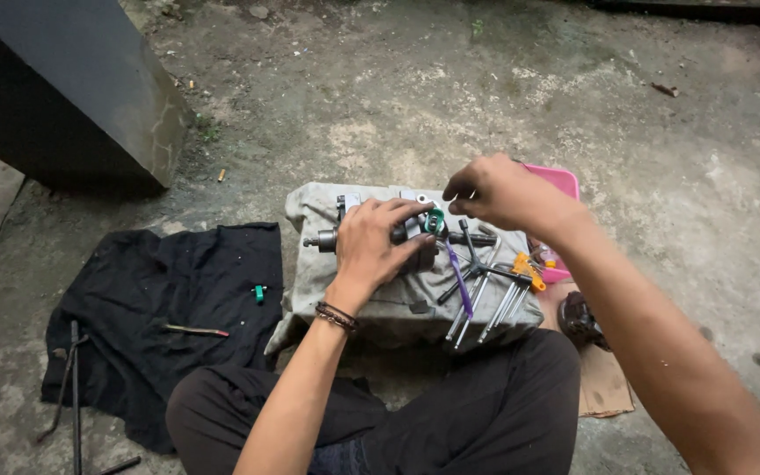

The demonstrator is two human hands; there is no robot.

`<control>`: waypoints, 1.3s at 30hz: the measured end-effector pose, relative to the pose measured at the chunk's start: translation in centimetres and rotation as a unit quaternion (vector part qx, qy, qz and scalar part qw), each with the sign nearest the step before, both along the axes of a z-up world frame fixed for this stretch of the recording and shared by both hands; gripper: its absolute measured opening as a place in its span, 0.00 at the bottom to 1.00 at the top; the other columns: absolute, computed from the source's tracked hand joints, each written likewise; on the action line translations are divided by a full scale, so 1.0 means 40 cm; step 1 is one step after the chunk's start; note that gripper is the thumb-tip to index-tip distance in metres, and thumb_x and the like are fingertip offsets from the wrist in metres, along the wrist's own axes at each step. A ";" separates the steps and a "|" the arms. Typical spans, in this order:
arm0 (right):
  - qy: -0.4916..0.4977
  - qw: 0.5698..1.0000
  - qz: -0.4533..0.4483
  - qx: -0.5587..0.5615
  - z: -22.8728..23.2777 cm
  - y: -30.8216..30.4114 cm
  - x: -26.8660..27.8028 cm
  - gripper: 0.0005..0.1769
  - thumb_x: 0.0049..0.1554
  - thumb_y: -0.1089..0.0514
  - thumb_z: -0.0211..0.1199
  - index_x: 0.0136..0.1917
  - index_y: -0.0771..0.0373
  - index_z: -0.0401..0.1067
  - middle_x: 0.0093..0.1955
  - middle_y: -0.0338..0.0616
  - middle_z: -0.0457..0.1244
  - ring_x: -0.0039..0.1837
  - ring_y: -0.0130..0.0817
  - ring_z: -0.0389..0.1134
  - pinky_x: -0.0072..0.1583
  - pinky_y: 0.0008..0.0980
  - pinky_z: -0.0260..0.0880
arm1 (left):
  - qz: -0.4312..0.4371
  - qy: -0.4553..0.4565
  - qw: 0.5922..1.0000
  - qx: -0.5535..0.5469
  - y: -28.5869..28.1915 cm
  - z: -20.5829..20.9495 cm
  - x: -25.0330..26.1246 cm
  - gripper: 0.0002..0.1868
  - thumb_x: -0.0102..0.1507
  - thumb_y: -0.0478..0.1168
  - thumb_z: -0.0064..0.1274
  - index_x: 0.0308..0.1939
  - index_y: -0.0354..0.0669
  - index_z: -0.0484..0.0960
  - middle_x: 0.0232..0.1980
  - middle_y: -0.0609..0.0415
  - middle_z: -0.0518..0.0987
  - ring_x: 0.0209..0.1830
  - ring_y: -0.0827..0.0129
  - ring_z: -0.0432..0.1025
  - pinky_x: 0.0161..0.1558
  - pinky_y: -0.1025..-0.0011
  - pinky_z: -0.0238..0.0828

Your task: The person sits on the ground and uses a purple wrench to loosen bolts on a silver mechanical part. They then insert green plastic pieces into the part and use a long metal tool to adjust internal components.

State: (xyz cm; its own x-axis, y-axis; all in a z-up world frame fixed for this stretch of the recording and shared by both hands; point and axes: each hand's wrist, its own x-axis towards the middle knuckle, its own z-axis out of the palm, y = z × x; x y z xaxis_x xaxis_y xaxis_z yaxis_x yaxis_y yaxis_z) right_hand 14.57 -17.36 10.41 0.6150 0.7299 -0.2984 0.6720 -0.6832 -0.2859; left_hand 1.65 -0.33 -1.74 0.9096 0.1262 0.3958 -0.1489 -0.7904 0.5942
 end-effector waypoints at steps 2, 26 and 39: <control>0.007 1.000 0.005 0.012 -0.019 -0.008 -0.002 0.14 0.53 0.48 0.65 0.51 0.53 0.82 0.44 0.47 0.74 0.55 0.52 0.75 0.57 0.53 0.74 | -0.005 -0.004 1.000 0.005 -0.004 0.012 -0.005 0.20 0.58 0.57 0.60 0.55 0.71 0.83 0.53 0.71 0.82 0.50 0.64 0.75 0.58 0.61 0.65; 0.033 0.999 -0.007 0.037 -0.018 -0.017 -0.034 0.12 0.51 0.46 0.68 0.47 0.50 0.81 0.46 0.39 0.75 0.54 0.47 0.75 0.57 0.48 0.74 | -0.004 -0.020 1.000 -0.009 0.007 0.004 -0.010 0.15 0.59 0.60 0.58 0.48 0.71 0.85 0.49 0.74 0.84 0.49 0.69 0.77 0.57 0.65 0.66; -0.052 0.992 0.100 0.064 -0.044 0.005 -0.053 0.08 0.52 0.51 0.66 0.43 0.54 0.79 0.39 0.47 0.73 0.48 0.55 0.74 0.50 0.54 0.75 | 0.041 -0.043 0.998 0.007 -0.004 -0.017 0.007 0.08 0.53 0.56 0.64 0.35 0.72 0.87 0.44 0.81 0.84 0.49 0.73 0.75 0.55 0.69 0.66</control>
State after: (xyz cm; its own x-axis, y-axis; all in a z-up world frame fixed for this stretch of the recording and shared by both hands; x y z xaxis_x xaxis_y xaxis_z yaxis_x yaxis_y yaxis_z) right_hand 12.46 -17.14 8.65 0.4769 0.8682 -0.1373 0.8206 -0.4958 -0.2843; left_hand 1.93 -0.50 -2.43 0.8587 0.1934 0.4745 -0.1334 -0.8097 0.5715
